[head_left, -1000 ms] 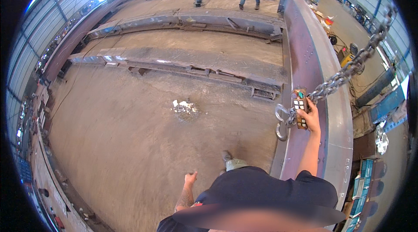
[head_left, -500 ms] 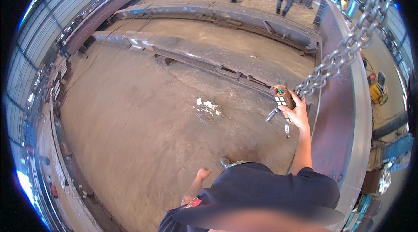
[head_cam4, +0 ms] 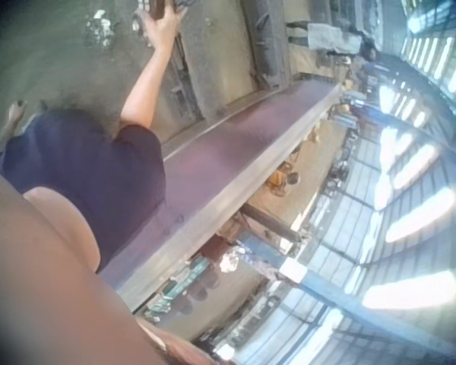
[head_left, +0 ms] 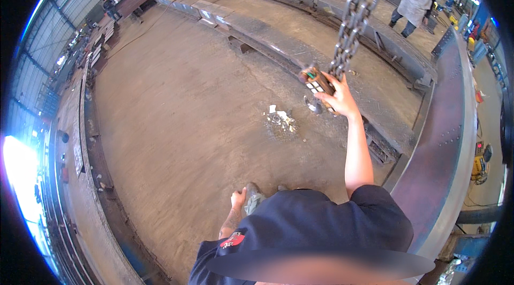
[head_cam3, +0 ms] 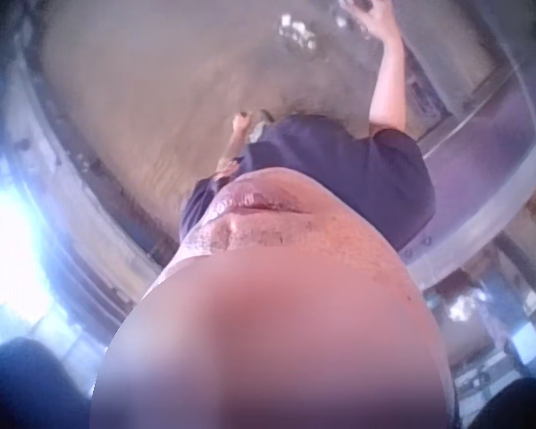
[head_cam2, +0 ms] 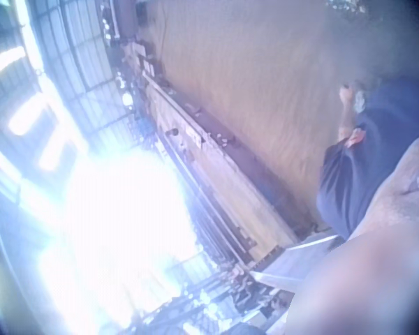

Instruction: The person operates an overhead crane using a handheld remote to lift and position a large curved metal beam. They guide the beam into place, then walk around the workshop to inspect and adjust its position.

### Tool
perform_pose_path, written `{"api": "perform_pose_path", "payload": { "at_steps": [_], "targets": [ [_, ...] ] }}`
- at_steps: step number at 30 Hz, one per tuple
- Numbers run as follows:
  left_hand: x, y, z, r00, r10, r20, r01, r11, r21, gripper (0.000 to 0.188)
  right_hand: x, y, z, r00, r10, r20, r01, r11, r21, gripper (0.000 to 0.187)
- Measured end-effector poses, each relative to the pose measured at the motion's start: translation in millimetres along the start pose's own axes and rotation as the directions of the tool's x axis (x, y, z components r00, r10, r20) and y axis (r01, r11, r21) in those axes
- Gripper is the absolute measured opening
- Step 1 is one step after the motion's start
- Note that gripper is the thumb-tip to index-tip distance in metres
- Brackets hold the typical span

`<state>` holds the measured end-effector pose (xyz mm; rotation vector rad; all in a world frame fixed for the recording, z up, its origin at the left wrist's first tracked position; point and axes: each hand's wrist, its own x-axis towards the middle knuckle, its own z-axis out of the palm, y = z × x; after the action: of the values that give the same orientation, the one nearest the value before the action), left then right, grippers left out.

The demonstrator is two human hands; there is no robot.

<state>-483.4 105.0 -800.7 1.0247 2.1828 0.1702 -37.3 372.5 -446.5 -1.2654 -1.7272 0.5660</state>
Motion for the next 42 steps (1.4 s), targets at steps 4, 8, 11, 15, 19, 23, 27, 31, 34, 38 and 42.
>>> {"api": "perform_pose_path", "payload": {
  "at_steps": [4, 8, 11, 15, 19, 23, 27, 31, 34, 38, 42],
  "targets": [
    [3.0, -51.3, 9.3, 0.984, -0.163, 0.077, 0.160, 0.986, 0.036, 0.077, 57.9, -10.3, 48.1, 0.995, -0.074, 0.062, 0.080, 0.992, -0.094, 0.077],
    [5.0, -107.5, 22.9, 0.990, -0.079, 0.117, 0.072, 0.995, 0.068, 0.065, 100.2, -24.3, 109.5, 0.989, -0.112, 0.097, 0.109, 0.993, 0.035, 0.077],
    [-6.8, -115.1, 28.3, 0.983, -0.181, -0.036, 0.168, 0.957, -0.236, 0.066, 125.6, -41.1, 151.5, 0.975, -0.134, 0.178, 0.129, 0.991, 0.039, 0.077],
    [10.0, -105.3, 27.6, 0.974, -0.222, 0.046, 0.226, 0.949, -0.218, 0.075, 147.9, -69.5, 209.1, 0.945, -0.175, 0.276, 0.176, 0.984, 0.024, 0.078],
    [22.7, -97.5, 26.5, 0.974, -0.184, 0.131, 0.214, 0.937, -0.275, 0.070, 142.6, -108.2, 248.2, 0.916, -0.204, 0.345, 0.194, 0.979, 0.064, 0.077],
    [10.7, -64.0, 19.2, 0.974, -0.156, 0.165, 0.197, 0.942, -0.272, 0.066, 127.5, -137.6, 262.4, 0.888, -0.193, 0.416, 0.152, 0.980, 0.128, 0.073],
    [-0.4, -45.9, 9.4, 0.976, -0.153, 0.157, 0.188, 0.952, -0.242, 0.063, 114.1, -155.4, 279.7, 0.819, -0.259, 0.512, 0.196, 0.965, 0.175, 0.077],
    [-20.8, -37.2, -3.4, 0.990, -0.120, 0.076, 0.134, 0.967, -0.215, 0.058, 89.3, -164.4, 301.2, 0.747, -0.384, 0.542, 0.275, 0.921, 0.275, 0.078],
    [-32.3, -35.1, -7.4, 0.993, -0.115, -0.004, 0.113, 0.983, -0.143, 0.054, 65.5, -175.9, 301.2, 0.706, -0.418, 0.572, 0.250, 0.902, 0.351, 0.079],
    [-34.3, -46.6, -5.1, 0.994, -0.095, 0.062, 0.100, 0.991, -0.093, 0.051, 34.5, -179.8, 294.2, 0.674, -0.534, 0.511, 0.350, 0.839, 0.416, 0.080],
    [-28.5, -62.5, 11.8, 0.988, -0.139, 0.059, 0.148, 0.974, -0.171, 0.045, 15.4, -182.1, 288.6, 0.621, -0.569, 0.540, 0.278, 0.803, 0.527, 0.078]
  ]
}}
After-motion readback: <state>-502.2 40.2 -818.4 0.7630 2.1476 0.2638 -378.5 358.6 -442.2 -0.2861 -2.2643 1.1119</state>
